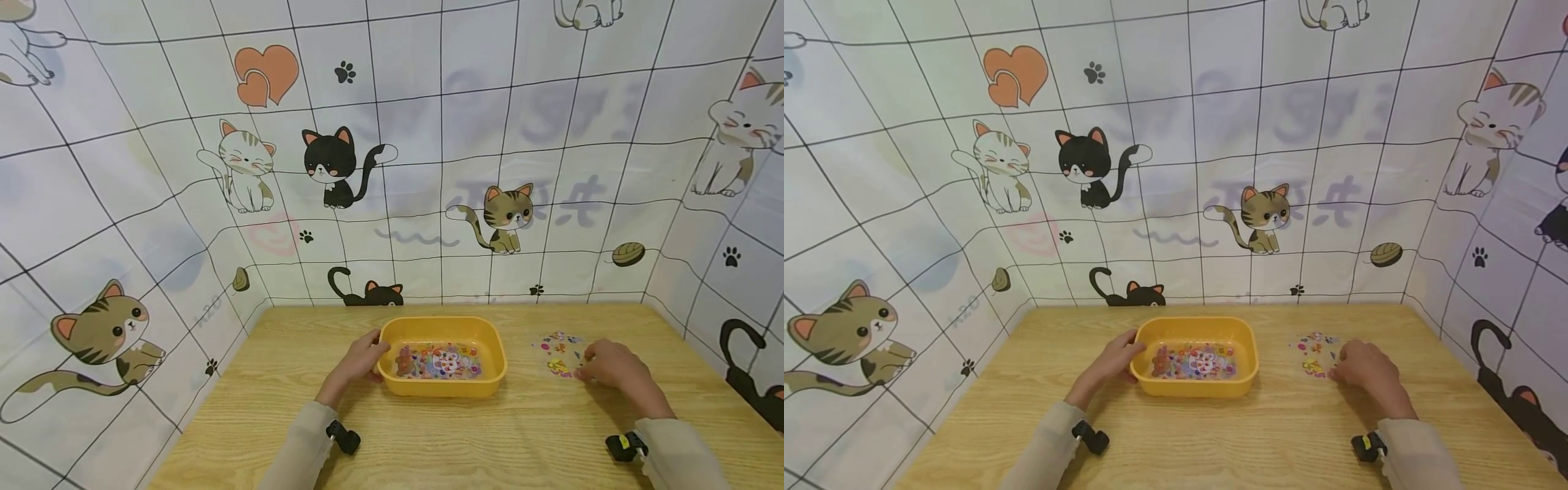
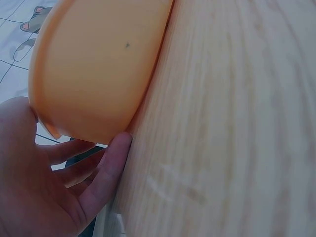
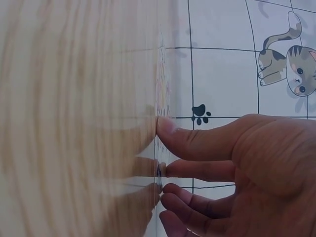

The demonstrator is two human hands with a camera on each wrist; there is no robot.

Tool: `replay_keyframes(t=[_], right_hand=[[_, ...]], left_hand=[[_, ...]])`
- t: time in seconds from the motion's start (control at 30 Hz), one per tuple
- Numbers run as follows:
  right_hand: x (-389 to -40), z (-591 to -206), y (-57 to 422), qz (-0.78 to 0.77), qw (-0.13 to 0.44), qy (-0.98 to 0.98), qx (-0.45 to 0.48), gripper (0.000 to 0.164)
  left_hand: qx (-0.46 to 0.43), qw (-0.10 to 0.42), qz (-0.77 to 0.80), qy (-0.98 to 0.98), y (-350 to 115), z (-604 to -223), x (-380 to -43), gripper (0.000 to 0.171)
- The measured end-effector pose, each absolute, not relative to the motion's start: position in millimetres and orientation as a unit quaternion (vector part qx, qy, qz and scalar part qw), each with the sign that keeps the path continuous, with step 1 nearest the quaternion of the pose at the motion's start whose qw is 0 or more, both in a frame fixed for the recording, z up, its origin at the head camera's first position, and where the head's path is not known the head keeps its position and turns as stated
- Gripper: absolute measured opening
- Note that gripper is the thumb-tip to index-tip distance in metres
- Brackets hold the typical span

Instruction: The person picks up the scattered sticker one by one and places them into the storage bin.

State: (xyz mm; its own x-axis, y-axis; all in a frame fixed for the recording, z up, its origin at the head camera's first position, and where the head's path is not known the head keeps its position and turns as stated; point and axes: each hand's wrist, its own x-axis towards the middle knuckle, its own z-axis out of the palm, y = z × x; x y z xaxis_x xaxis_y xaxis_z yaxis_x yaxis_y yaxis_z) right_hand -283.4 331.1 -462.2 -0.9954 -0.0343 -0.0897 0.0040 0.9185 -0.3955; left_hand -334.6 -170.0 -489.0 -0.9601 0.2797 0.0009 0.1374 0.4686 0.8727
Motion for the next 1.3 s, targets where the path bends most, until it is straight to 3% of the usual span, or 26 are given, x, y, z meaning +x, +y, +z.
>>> replay_keyframes(t=[0.13, 0.43, 0.57, 0.6, 0.73, 0.87, 1.3], right_hand=[[-281.5, -462.6, 328.8, -0.210, 0.040, 0.977, -0.007, 0.026], [-277.2, -463.0, 325.2, -0.220, 0.027, 0.975, -0.011, 0.042], [-280.3, -461.3, 329.9, -0.222, 0.036, 0.974, -0.007, 0.030], [-281.2, -460.9, 332.3, -0.221, 0.037, 0.975, -0.006, 0.034], [-284.1, -461.4, 345.0, -0.203, 0.040, 0.978, -0.015, 0.077], [-287.1, -467.6, 352.7, -0.187, 0.043, 0.981, -0.036, 0.092], [-288.4, -466.2, 340.6, -0.182, 0.051, 0.981, -0.038, 0.067]], left_hand=[[0.121, 0.074, 0.504, 0.852, -169.8, -488.8, -335.1, 0.040], [0.121, 0.073, 0.506, 0.851, -169.4, -487.7, -334.0, 0.040], [0.119, 0.075, 0.505, 0.851, -169.7, -489.3, -333.5, 0.040], [0.118, 0.076, 0.505, 0.852, -169.7, -489.8, -333.5, 0.040], [0.118, 0.075, 0.504, 0.852, -169.8, -490.3, -333.9, 0.040], [0.119, 0.075, 0.504, 0.852, -169.9, -488.5, -334.1, 0.041], [0.117, 0.078, 0.503, 0.853, -169.1, -488.4, -334.3, 0.041]])
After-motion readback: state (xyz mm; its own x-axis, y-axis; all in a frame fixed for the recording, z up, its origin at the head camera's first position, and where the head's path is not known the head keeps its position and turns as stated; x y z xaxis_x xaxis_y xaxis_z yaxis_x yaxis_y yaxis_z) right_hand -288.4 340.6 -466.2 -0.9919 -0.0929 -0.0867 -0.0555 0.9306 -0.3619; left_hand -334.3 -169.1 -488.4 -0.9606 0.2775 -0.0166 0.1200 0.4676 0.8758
